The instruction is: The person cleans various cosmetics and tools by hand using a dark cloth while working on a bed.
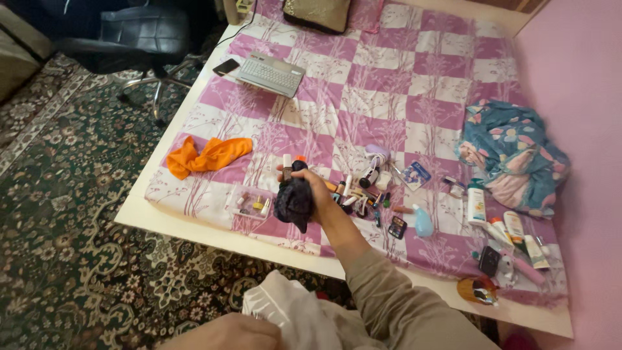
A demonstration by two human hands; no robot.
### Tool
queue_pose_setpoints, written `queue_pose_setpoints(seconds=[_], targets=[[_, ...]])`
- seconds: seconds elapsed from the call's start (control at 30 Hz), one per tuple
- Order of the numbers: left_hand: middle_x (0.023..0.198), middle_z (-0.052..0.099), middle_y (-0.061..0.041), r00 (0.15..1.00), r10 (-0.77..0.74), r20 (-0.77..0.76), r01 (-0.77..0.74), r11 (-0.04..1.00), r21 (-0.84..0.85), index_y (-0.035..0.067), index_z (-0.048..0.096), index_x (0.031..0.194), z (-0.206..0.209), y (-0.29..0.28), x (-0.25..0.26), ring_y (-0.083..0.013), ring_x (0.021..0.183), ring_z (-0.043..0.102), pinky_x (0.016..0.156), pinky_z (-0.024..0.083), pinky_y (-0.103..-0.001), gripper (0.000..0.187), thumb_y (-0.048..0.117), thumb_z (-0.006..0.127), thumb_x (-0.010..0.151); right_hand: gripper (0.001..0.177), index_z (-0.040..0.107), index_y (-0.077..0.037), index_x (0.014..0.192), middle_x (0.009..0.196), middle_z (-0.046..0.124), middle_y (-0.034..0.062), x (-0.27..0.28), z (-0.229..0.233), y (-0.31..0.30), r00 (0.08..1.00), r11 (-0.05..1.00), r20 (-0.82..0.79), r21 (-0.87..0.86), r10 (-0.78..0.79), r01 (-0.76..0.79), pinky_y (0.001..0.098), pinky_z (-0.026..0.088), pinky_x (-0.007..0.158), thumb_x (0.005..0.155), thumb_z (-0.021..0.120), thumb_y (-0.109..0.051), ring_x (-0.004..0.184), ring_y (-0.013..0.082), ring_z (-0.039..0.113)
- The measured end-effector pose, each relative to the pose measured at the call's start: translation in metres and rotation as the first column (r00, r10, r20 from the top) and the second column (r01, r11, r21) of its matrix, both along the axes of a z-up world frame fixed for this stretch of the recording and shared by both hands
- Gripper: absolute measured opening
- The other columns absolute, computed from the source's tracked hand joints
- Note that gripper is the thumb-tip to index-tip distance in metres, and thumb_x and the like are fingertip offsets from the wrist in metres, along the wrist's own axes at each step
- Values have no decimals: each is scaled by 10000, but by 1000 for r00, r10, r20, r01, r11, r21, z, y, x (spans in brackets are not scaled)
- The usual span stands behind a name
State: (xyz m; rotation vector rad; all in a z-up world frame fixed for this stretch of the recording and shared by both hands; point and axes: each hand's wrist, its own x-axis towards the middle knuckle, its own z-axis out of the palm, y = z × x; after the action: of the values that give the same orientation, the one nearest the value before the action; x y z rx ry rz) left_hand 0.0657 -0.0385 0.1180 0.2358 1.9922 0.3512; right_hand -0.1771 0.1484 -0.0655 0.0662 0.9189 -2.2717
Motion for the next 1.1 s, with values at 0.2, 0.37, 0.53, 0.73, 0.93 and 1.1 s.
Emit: queue_pose_setpoints(seconds=[0.2, 0.37, 0.53, 0.73, 0.93, 1.1], targets=[[1006, 682, 6, 957, 210, -202, -116, 909, 400, 107, 727, 1136, -63, 2, -8, -37, 1009, 706, 911, 543, -242, 251, 204, 516, 1041, 454, 605, -6, 1297, 982, 703, 88, -8, -37, -12, 997, 998, -51, 30, -57, 59, 373, 591, 745, 906, 550, -232, 808, 198, 683], [1006, 682, 0, 872, 407, -270, -159, 759, 631, 100, 721, 1142, -82, 18, -23, -44, 1000, 699, 899, 543, -248, 248, 214, 530, 1033, 426, 628, -17, 1247, 1002, 721, 100, -11, -70, -20, 997, 984, 0, 161, -75, 74, 359, 597, 766, 894, 569, -248, 822, 198, 699], [1006, 683, -5, 806, 533, -257, -227, 680, 698, 93, 715, 1148, -87, 29, -20, -51, 991, 692, 887, 544, -253, 248, 223, 544, 1024, 390, 632, -28, 1226, 1000, 720, 109, -8, -84, -27, 997, 982, 32, 177, -74, 67, 373, 591, 785, 900, 587, -238, 829, 218, 701], [1006, 683, -12, 852, 467, -238, -191, 700, 688, 85, 708, 1155, -78, 34, -42, -59, 980, 684, 874, 545, -260, 253, 235, 561, 1014, 384, 639, 1, 1211, 990, 723, 125, -14, -97, -31, 994, 978, 22, 184, -109, 103, 365, 587, 825, 921, 585, -246, 857, 233, 714], [1006, 683, -19, 942, 253, -222, -60, 775, 629, 76, 701, 1162, -73, 42, -32, -67, 970, 676, 860, 546, -266, 263, 246, 577, 1004, 370, 626, -22, 1217, 993, 718, 120, -6, -89, -29, 992, 977, 61, 190, -113, 100, 371, 581, 836, 915, 568, -227, 865, 231, 714], [1007, 684, -24, 952, 166, -257, 26, 794, 607, 69, 695, 1168, -68, 40, -17, -74, 961, 669, 848, 546, -272, 274, 256, 591, 996, 354, 604, -19, 1214, 989, 711, 122, -6, -84, -32, 996, 981, 35, 180, -83, 75, 389, 591, 807, 923, 556, -215, 856, 239, 708]])
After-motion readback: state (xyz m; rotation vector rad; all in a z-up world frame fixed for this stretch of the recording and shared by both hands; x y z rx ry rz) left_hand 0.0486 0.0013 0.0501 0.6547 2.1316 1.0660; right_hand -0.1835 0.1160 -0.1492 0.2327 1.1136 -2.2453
